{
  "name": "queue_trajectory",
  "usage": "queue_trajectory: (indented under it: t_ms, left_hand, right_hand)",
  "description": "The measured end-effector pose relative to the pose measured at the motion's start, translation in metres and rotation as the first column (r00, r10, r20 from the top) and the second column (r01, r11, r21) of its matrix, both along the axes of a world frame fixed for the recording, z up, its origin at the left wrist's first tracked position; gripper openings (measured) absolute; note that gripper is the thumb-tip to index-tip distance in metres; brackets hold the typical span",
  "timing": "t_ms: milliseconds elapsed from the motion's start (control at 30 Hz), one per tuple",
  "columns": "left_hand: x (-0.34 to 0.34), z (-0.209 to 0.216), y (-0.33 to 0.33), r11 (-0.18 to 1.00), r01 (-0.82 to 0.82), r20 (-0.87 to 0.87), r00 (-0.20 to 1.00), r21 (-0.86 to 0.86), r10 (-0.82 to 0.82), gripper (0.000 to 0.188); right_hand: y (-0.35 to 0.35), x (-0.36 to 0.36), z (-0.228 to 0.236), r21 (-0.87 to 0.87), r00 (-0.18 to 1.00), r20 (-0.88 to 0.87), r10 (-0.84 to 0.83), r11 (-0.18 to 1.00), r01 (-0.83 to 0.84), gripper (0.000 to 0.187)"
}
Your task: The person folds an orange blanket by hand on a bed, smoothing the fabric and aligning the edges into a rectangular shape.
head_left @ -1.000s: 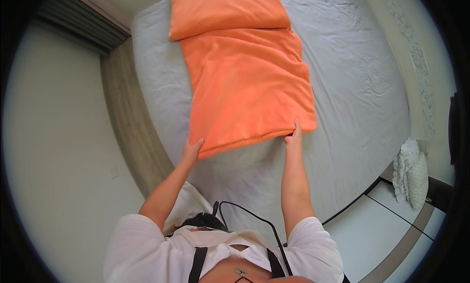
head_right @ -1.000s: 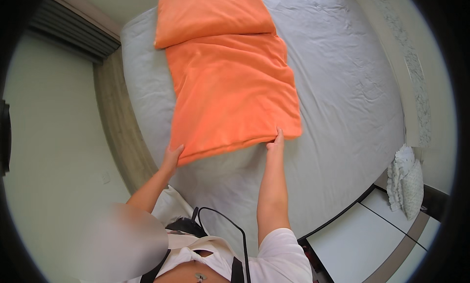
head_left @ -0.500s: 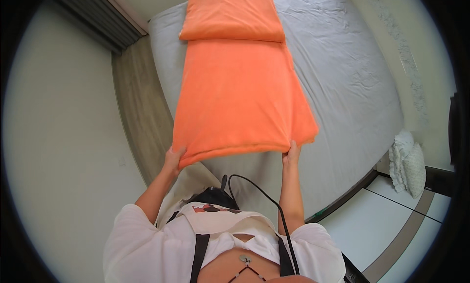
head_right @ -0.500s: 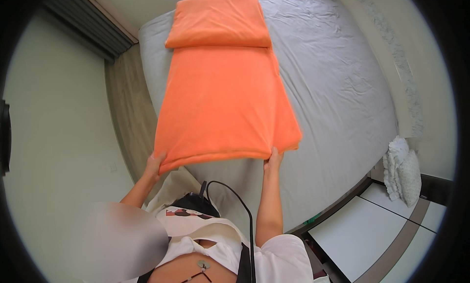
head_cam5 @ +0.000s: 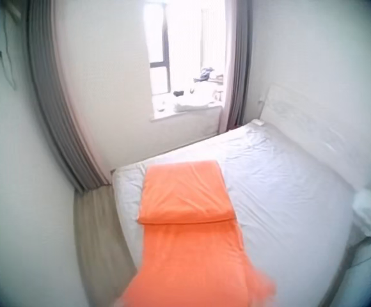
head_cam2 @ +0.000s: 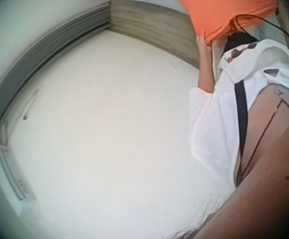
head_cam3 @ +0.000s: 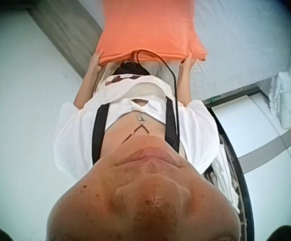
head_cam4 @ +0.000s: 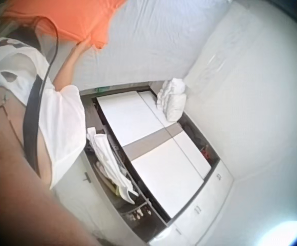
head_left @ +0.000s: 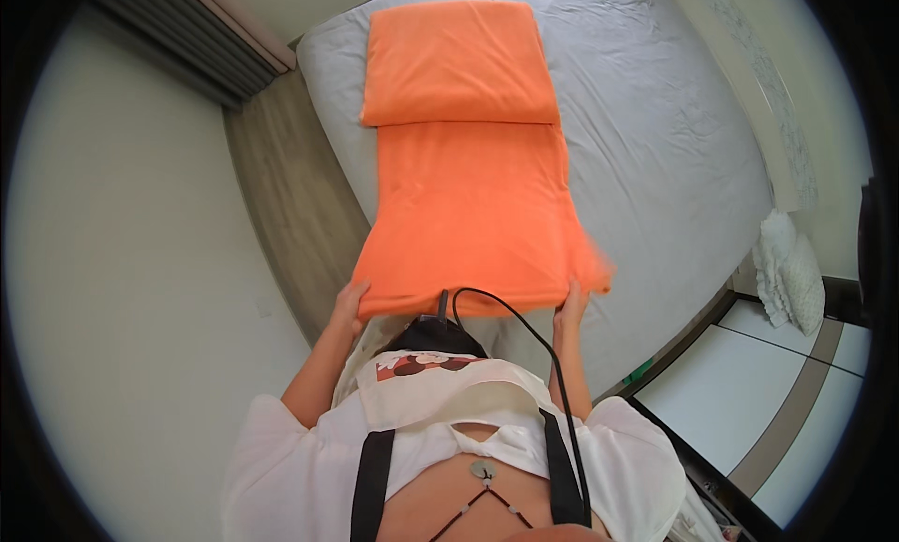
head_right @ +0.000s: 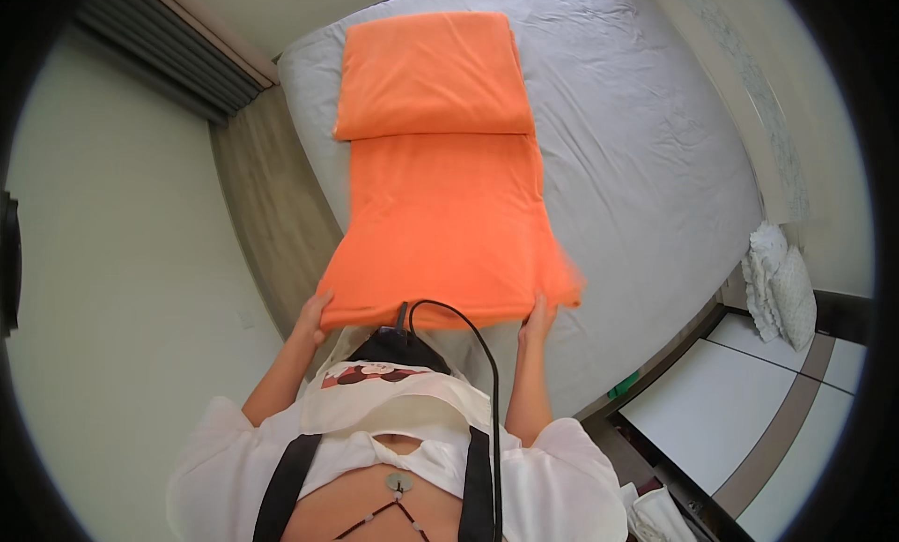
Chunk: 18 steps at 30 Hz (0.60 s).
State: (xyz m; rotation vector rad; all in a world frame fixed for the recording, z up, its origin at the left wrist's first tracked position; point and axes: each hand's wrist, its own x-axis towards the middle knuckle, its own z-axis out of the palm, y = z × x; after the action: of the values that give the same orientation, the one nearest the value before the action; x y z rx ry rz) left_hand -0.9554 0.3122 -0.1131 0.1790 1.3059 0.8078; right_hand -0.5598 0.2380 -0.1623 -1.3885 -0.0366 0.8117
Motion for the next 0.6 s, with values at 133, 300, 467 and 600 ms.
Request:
queue_trajectory:
  t_ms: [133,300,467,600]
  left_hand:
    - [0.02,0.057,0.078,0.983,-0.114,0.112,0.985,-0.145,0.131,0.02]
    - [0.026,0.07,0.141,0.956,-0.181,0.405,0.876,-0.232,0.264,0.009]
    - [0.032,0.087,0.215,0.903,-0.191,0.533,0.753,-0.385,0.387,0.01]
    - [0.029,0.101,0.311,0.847,-0.312,0.502,0.697,-0.431,0.512,0.01]
  right_hand:
    - [0.055,0.006,0.046,0.063,0.998,0.065,0.024,0.998,-0.028,0.041]
    - [0.108,0.011,0.09,0.006,0.997,-0.061,-0.045,0.999,0.045,0.031]
    - [0.182,0.024,0.107,0.019,1.0,0.003,-0.011,1.0,0.01,0.021]
    - [0.281,0.038,0.123,0.126,1.0,0.008,-0.002,0.992,0.0,0.02]
